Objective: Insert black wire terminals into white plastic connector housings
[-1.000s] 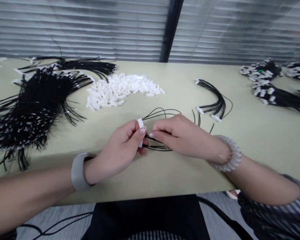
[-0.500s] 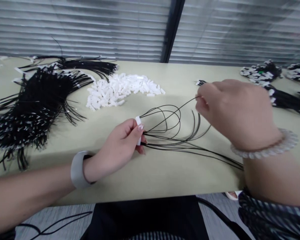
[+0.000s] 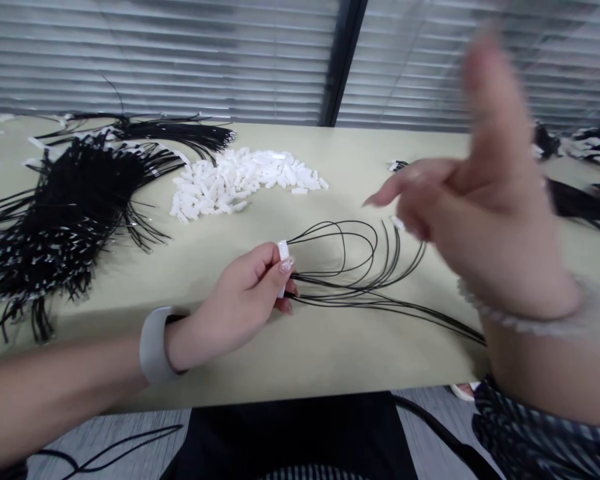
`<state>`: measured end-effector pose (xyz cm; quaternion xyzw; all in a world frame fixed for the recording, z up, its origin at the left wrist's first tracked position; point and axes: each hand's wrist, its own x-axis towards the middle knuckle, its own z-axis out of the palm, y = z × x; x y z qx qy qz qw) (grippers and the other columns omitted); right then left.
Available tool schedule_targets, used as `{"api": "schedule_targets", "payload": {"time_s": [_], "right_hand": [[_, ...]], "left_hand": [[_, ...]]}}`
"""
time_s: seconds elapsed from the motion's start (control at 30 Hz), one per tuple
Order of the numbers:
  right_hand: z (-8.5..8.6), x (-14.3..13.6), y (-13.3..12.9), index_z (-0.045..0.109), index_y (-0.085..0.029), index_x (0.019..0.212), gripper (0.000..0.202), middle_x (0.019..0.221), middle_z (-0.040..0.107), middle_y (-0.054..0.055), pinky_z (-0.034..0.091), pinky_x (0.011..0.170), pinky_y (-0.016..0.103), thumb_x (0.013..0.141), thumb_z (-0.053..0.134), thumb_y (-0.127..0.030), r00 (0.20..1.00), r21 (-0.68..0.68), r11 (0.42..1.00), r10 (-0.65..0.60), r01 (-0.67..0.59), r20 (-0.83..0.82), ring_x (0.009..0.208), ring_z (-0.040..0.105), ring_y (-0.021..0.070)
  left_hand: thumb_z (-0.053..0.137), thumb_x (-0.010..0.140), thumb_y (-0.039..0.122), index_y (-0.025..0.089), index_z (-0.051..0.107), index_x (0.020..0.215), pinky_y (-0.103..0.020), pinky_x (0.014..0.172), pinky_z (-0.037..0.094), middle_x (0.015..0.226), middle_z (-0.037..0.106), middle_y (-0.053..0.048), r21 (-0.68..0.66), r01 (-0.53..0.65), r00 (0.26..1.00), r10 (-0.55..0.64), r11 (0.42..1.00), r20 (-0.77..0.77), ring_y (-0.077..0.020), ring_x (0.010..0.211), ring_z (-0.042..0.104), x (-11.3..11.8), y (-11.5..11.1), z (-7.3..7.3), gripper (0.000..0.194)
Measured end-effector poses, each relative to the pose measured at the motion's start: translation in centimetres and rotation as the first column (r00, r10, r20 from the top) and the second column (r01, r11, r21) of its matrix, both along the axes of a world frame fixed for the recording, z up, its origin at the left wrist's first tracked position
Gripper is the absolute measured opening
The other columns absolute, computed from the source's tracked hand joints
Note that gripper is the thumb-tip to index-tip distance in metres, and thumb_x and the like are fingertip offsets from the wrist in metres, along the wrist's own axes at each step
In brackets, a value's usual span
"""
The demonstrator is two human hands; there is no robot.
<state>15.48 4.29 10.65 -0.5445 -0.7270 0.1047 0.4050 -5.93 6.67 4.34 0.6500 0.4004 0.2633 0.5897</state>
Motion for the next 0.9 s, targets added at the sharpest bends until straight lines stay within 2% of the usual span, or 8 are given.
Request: {"api": "schedule_targets", "payload": {"time_s": [0.03, 0.07, 0.1, 0.13, 0.2, 0.3, 0.5, 0.9], "right_hand": [[-0.6, -0.9, -0.3, 0.024, -0.025, 0.132, 0.051, 0.113, 0.056, 0.006, 0.038, 0.051, 0.02, 0.085, 0.042, -0.018, 1.0, -0.043, 0.999, 0.022, -0.022, 0.015, 0.077, 0.058, 0.0067], [-1.1, -1.8, -0.5, 0.043, -0.021, 0.118, 0.034, 0.097, 0.062, 0.003, 0.04, 0.053, 0.019, 0.084, 0.044, -0.019, 0.996, -0.1, 0.994, 0.049, -0.041, 0.079, 0.072, 0.058, 0.0064], [-1.5, -2.5, -0.6, 0.054, -0.019, 0.101, 0.019, 0.084, 0.063, 0.001, 0.04, 0.054, 0.019, 0.083, 0.047, -0.02, 0.99, -0.118, 0.991, 0.077, -0.062, 0.121, 0.067, 0.056, 0.0057], [-1.9, -3.1, -0.6, 0.058, -0.017, 0.087, 0.012, 0.076, 0.062, -0.001, 0.04, 0.055, 0.018, 0.083, 0.047, -0.021, 0.977, -0.134, 0.987, 0.109, -0.085, 0.182, 0.064, 0.054, 0.0052], [-2.3, -3.8, -0.5, 0.061, -0.017, 0.077, 0.015, 0.075, 0.061, -0.001, 0.041, 0.06, 0.018, 0.083, 0.047, -0.018, 0.955, -0.122, 0.983, 0.165, -0.138, 0.247, 0.066, 0.053, 0.0048], [-2.6, -4.0, -0.4, 0.063, -0.018, 0.082, 0.018, 0.082, 0.061, -0.002, 0.042, 0.067, 0.017, 0.082, 0.046, -0.013, 0.965, -0.108, 0.982, 0.172, -0.153, 0.196, 0.074, 0.054, 0.0048], [-2.8, -4.3, -0.5, 0.054, -0.017, 0.087, 0.01, 0.072, 0.062, -0.003, 0.043, 0.057, 0.015, 0.077, 0.052, -0.014, 0.996, -0.209, 0.974, 0.081, -0.089, -0.049, 0.063, 0.057, 0.0049], [-2.6, -4.5, -0.4, 0.053, -0.017, 0.082, 0.009, 0.069, 0.063, -0.005, 0.044, 0.058, 0.016, 0.074, 0.054, -0.014, 0.992, -0.266, 0.958, 0.08, -0.105, -0.101, 0.065, 0.06, 0.0059]], "left_hand": [[0.04, 0.086, 0.037, 0.016, 0.042, 0.073, -0.018, 0.054, 0.05, 0.068, 0.05, 0.003, 0.007, 0.009, 1.0, -0.009, 1.0, 0.0, -0.0061, 0.057, 0.055, 0.0, 0.0, 0.0, 0.026], [0.039, 0.086, 0.037, 0.016, 0.042, 0.073, -0.018, 0.054, 0.05, 0.068, 0.05, 0.003, 0.019, 0.016, 1.0, -0.016, 1.0, 0.0, -0.006, 0.057, 0.055, -0.1, -0.1, -0.1, 0.025], [0.039, 0.086, 0.037, 0.016, 0.042, 0.073, -0.018, 0.054, 0.05, 0.067, 0.05, 0.003, 0.035, 0.023, 1.0, -0.023, 0.999, -0.003, -0.0059, 0.057, 0.055, -0.1, -0.1, -0.1, 0.025], [0.039, 0.086, 0.037, 0.016, 0.042, 0.073, -0.018, 0.054, 0.05, 0.067, 0.05, 0.003, 0.054, 0.03, 1.0, -0.03, 0.998, -0.007, -0.0059, 0.056, 0.055, -0.1, -0.1, -0.1, 0.025], [0.039, 0.087, 0.036, 0.016, 0.042, 0.073, -0.018, 0.054, 0.05, 0.067, 0.049, 0.003, 0.095, 0.039, 0.999, -0.038, 0.995, -0.016, -0.0064, 0.058, 0.054, -0.1, -0.2, -0.2, 0.024], [0.039, 0.087, 0.034, 0.017, 0.043, 0.074, -0.019, 0.054, 0.051, 0.069, 0.05, 0.003, 0.136, 0.045, 0.998, -0.04, 0.99, -0.039, -0.0072, 0.06, 0.054, -0.2, -0.3, -0.3, 0.022], [0.038, 0.087, 0.032, 0.017, 0.041, 0.072, -0.018, 0.053, 0.048, 0.069, 0.051, 0.003, 0.176, 0.079, 0.995, -0.066, 0.981, -0.077, -0.0077, 0.06, 0.056, -0.3, -0.6, -0.3, 0.021], [0.037, 0.087, 0.031, 0.018, 0.04, 0.071, -0.019, 0.052, 0.046, 0.066, 0.048, 0.002, 0.255, 0.118, 0.984, -0.079, 0.96, -0.16, -0.0102, 0.064, 0.056, -0.3, -0.9, -0.3, 0.021]]}}
